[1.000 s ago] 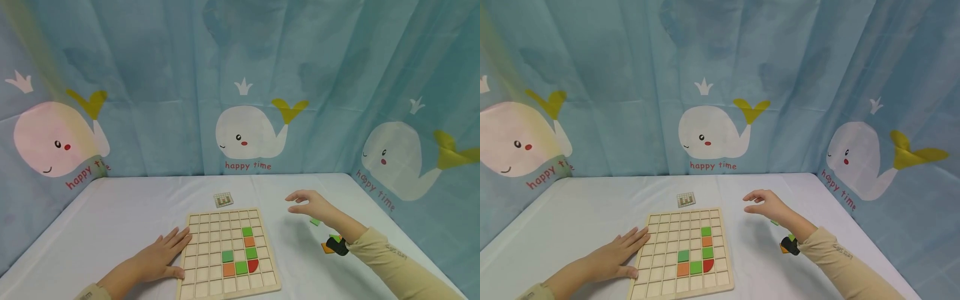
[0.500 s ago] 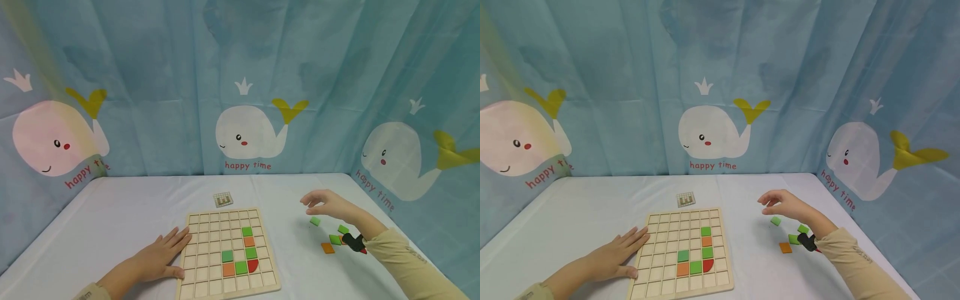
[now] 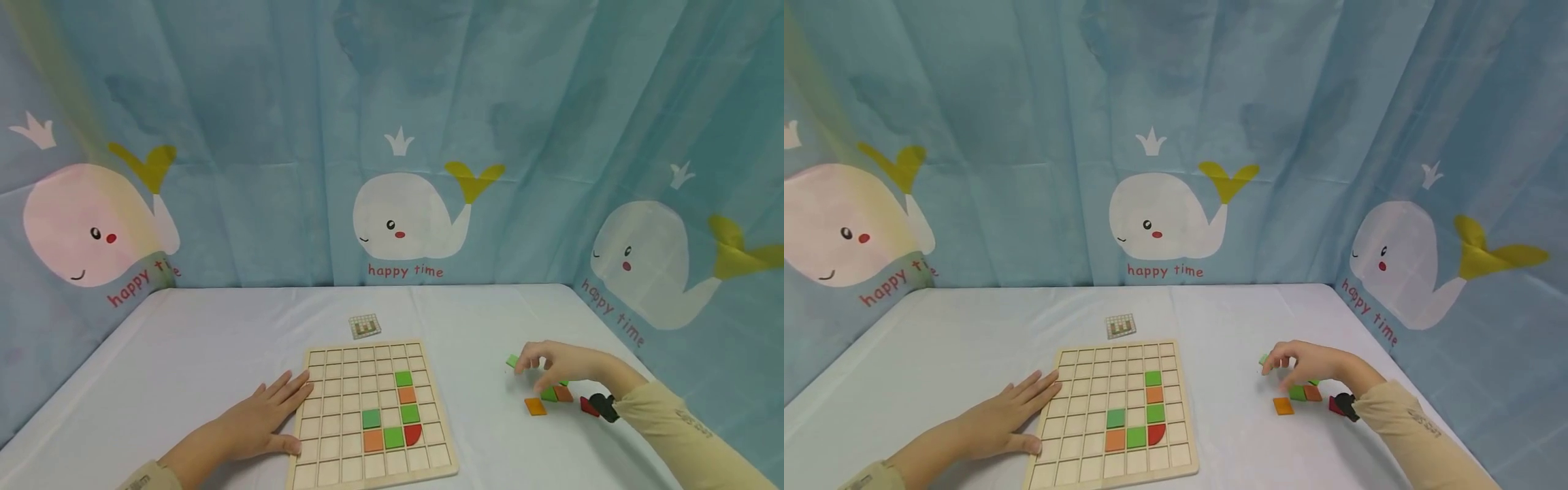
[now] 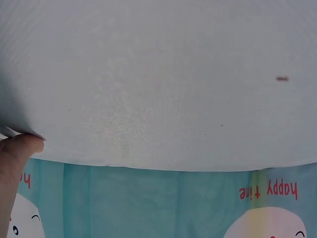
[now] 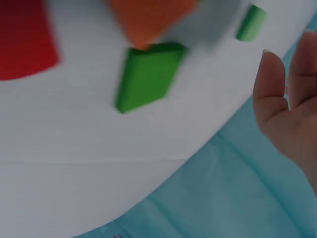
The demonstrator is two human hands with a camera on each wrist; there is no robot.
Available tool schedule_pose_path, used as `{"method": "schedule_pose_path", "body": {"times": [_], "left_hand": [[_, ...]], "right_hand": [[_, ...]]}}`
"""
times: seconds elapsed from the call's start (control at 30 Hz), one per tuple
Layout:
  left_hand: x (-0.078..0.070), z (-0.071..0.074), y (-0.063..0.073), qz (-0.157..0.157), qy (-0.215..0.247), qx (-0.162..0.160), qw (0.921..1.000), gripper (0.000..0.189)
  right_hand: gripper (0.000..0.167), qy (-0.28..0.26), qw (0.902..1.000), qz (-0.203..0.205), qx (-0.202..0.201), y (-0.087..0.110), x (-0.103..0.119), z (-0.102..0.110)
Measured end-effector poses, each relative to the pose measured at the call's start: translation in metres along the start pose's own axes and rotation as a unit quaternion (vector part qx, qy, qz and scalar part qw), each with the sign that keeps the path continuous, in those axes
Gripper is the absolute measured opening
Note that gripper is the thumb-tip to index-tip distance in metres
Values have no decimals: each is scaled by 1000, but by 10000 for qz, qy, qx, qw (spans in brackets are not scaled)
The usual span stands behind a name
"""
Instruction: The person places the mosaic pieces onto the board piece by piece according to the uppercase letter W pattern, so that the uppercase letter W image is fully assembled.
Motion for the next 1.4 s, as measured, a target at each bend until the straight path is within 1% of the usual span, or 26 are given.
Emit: {"method": "schedule_pose_path", "body": {"times": [0.1, 0.2, 0.3, 0.53, 0.73, 0.87, 1.13, 1.4], "left_hand": [[-1, 0, -1, -13, 9, 21, 10000, 93], [-1, 1, -1, -21, -22, 12, 10000, 94], [-1, 1, -1, -28, -67, -29, 10000, 94], [-1, 1, 0, -25, -52, -48, 10000, 93], [-1, 1, 0, 22, 17, -22, 10000, 93], [0, 1, 0, 15, 68, 19, 10000, 93], [1, 0, 0, 35, 120, 28, 9999, 93], [-1, 1, 0, 6, 81, 34, 10000, 93]], "right_hand": [[24, 75, 9998, -96, 124, 4, -8, -6], [24, 157, 9991, -367, 173, 9, -13, -11], [24, 218, 9986, -436, 211, 11, -16, -13], [23, 527, 9983, -118, 200, 11, -18, -17], [25, 714, 9973, 139, 34, 10, -19, -20], [26, 828, 9963, 240, -59, 12, -21, -23], [22, 1122, 9914, 553, -380, 14, -25, -28], [24, 740, 9957, 137, -547, 12, -16, -29]]}}
Point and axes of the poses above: each hand's wrist, its own y-axis away from the middle knuckle, its own z-axis out of the back of the hand, x = y × z, the point moved 1 cm from there along -y, towards the middle knuckle, and after that the axes turned 2 degrees about -x, right-handed, at the moved point
